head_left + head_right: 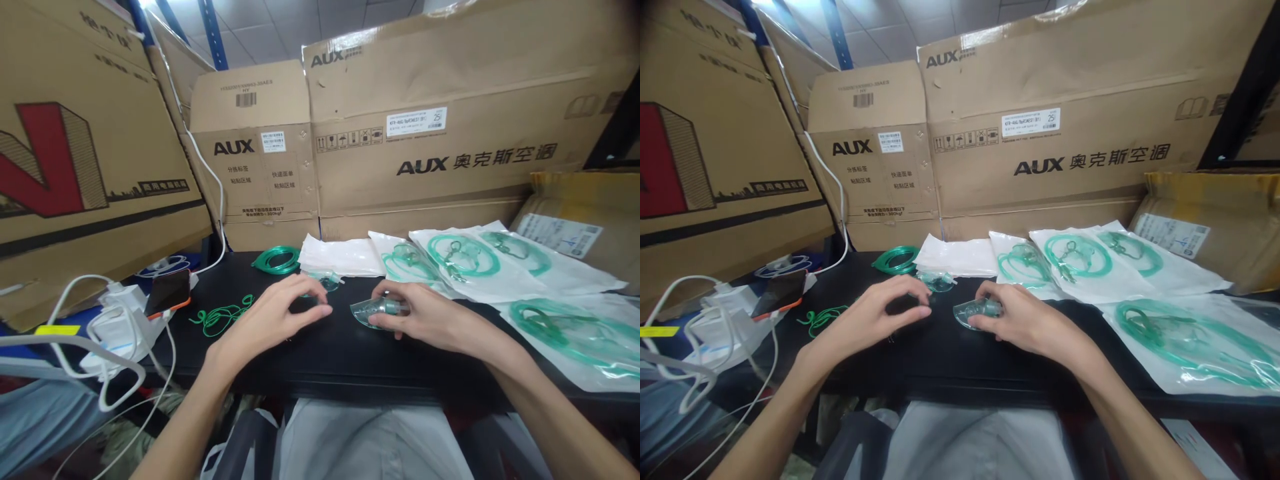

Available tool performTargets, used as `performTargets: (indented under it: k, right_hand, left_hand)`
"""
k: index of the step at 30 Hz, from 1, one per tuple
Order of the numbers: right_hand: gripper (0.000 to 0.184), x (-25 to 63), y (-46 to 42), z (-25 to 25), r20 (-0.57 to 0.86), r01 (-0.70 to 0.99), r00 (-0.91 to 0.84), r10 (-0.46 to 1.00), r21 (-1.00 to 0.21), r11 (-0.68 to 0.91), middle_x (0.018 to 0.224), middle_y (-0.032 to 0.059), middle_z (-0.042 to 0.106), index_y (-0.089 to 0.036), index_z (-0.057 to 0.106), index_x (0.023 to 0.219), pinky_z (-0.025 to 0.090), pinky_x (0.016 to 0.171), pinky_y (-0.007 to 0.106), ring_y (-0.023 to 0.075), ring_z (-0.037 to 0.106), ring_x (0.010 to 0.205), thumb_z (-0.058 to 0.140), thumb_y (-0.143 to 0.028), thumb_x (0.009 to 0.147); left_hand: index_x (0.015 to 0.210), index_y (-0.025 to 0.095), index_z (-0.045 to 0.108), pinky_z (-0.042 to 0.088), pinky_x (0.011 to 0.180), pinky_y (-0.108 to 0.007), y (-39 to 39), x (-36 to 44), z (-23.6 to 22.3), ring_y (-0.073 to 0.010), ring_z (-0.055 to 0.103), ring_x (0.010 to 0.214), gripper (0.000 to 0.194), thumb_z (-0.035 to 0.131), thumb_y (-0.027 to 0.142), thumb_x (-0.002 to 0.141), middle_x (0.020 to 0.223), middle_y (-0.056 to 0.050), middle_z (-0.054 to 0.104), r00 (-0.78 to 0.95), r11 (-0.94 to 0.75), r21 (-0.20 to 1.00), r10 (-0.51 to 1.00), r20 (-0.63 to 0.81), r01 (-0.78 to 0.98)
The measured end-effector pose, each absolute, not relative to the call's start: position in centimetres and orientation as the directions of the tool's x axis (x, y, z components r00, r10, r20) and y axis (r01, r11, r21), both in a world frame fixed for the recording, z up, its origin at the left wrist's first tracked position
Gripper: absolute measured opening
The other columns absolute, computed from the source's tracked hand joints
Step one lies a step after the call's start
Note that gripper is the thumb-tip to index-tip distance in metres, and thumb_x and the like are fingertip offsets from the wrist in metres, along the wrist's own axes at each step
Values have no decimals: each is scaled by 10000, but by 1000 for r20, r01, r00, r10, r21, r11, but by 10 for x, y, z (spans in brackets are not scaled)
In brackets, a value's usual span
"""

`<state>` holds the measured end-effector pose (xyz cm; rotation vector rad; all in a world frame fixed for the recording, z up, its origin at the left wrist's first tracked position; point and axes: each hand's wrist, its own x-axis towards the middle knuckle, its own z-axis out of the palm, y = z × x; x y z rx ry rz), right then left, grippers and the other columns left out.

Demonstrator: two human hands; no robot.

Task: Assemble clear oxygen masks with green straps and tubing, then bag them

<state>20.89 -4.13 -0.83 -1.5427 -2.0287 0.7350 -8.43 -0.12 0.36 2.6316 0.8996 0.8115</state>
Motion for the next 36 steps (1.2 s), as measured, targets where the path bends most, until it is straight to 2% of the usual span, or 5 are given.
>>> performTargets:
  k: [4, 11, 22, 30, 36]
  right_hand:
    - [312, 205, -41, -10, 44, 690, -277, 960, -687, 230, 696, -36, 667, -269, 654, 1127, 444, 606, 298, 212, 707, 650, 711, -509, 935]
    - [281, 204, -44, -7, 23, 682, -318, 948, -689, 245, 734, -25, 700, -280, 659, 1095, 431, 600, 296, 210, 686, 673, 705, -509, 938]
    - [303, 207, -48, -1, 36, 713, -300, 953, -656, 249, 730, -38, 699, -306, 684, 1140, 433, 630, 311, 210, 651, 684, 694, -538, 945]
    - [343, 210, -34, -9, 153, 755, -247, 957, -588, 290, 1203, 27, 759, -300, 747, 1201, 475, 886, 354, 259, 670, 1033, 767, -466, 901]
    - [304, 207, -8, -21, 227, 799, -193, 955, -528, 287, 1126, 68, 771, -249, 755, 1168, 511, 947, 410, 282, 684, 1079, 780, -392, 902]
  left_hand:
    - [962, 263, 726, 437, 1138, -372, -7, -112, -21, -201, 662, 1198, 211, 697, 464, 1018, 1255, 17, 721, 677, -751, 298, 661, 324, 590]
    - [1411, 359, 673, 491, 1127, -407, -6, -128, -35, -238, 654, 1247, 442, 661, 557, 1017, 1337, -12, 723, 628, -687, 243, 726, 282, 685]
    - [1397, 365, 677, 422, 1223, -433, -8, -145, -32, -240, 618, 1338, 461, 636, 613, 1010, 1409, 18, 699, 592, -635, 240, 772, 231, 734]
    - [1381, 275, 697, 467, 1153, -415, 18, -103, -7, -269, 622, 1323, 457, 556, 574, 1064, 1401, -45, 693, 542, -660, 179, 718, 437, 729]
    - [1401, 196, 685, 446, 1163, -448, 72, -75, -6, -319, 597, 1368, 408, 578, 419, 1077, 1435, -107, 684, 601, -707, 153, 678, 424, 690]
